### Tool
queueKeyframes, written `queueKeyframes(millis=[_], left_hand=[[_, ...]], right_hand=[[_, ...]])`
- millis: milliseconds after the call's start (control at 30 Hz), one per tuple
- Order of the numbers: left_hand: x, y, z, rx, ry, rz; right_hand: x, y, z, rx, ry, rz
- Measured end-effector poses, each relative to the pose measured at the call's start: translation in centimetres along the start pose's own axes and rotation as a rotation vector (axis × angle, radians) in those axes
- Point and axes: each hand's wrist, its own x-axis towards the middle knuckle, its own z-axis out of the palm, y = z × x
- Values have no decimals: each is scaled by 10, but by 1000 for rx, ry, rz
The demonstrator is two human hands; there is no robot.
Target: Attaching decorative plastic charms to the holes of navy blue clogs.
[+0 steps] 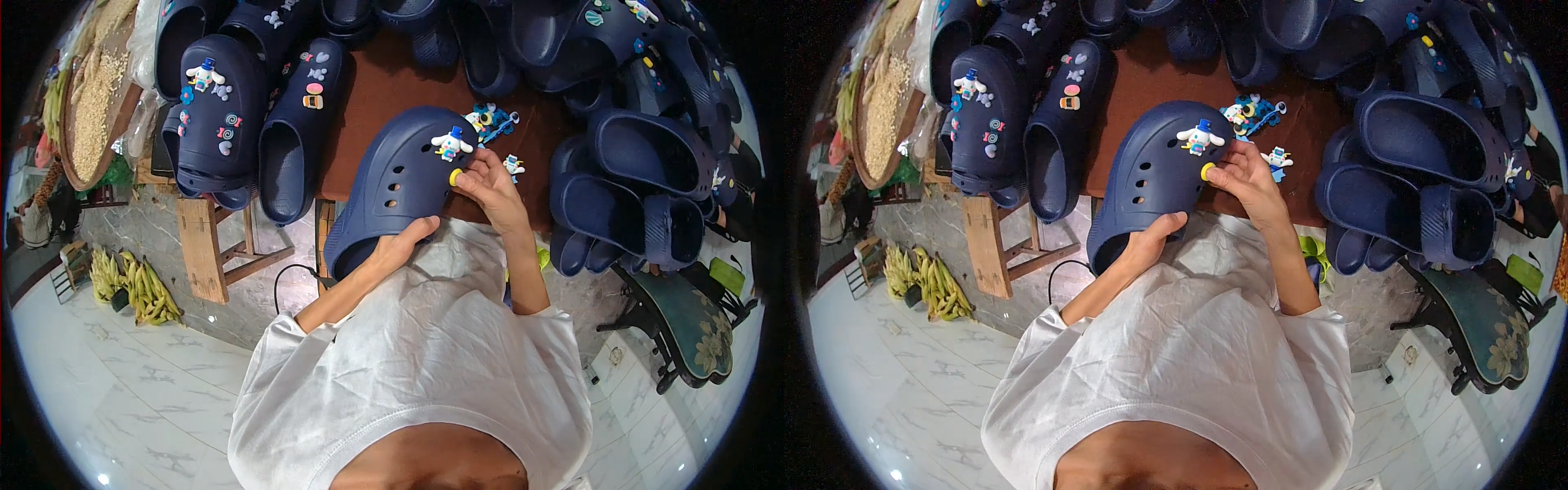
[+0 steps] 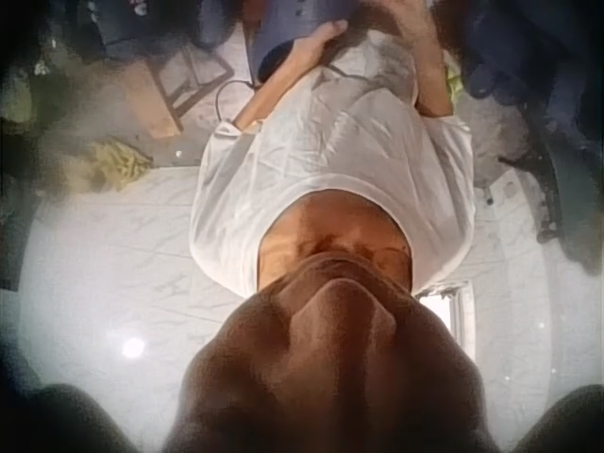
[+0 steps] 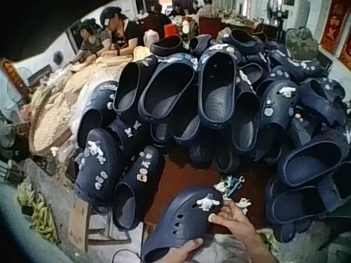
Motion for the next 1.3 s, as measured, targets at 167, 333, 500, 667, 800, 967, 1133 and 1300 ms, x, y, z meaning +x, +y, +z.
queueKeyframes(millis=[167, 333, 500, 667, 800, 967, 1133, 1300], left_hand=[[9, -7, -1, -294, -6, -37], [24, -13, -14, -557, -1, -187], [27, 1, -10, -612, -17, -160], [34, 5, -14, -731, -122, -118], [33, 5, -12, -692, -68, -104], [31, 4, -14, -691, -6, -82], [22, -9, -29, -612, -77, -70], [17, -5, -27, -612, 5, -49]], right_hand=[[-1, 14, 0, -119, 58, -63], [-6, 23, 7, -515, 281, -318], [-6, 13, 15, -801, 237, -518], [-4, -2, 20, -814, 167, -501], [6, -13, 20, -826, 231, -515], [20, -17, 17, -1030, 264, -607], [21, -14, 22, -1086, 288, -693], [21, -6, -8, -880, 431, -645]])
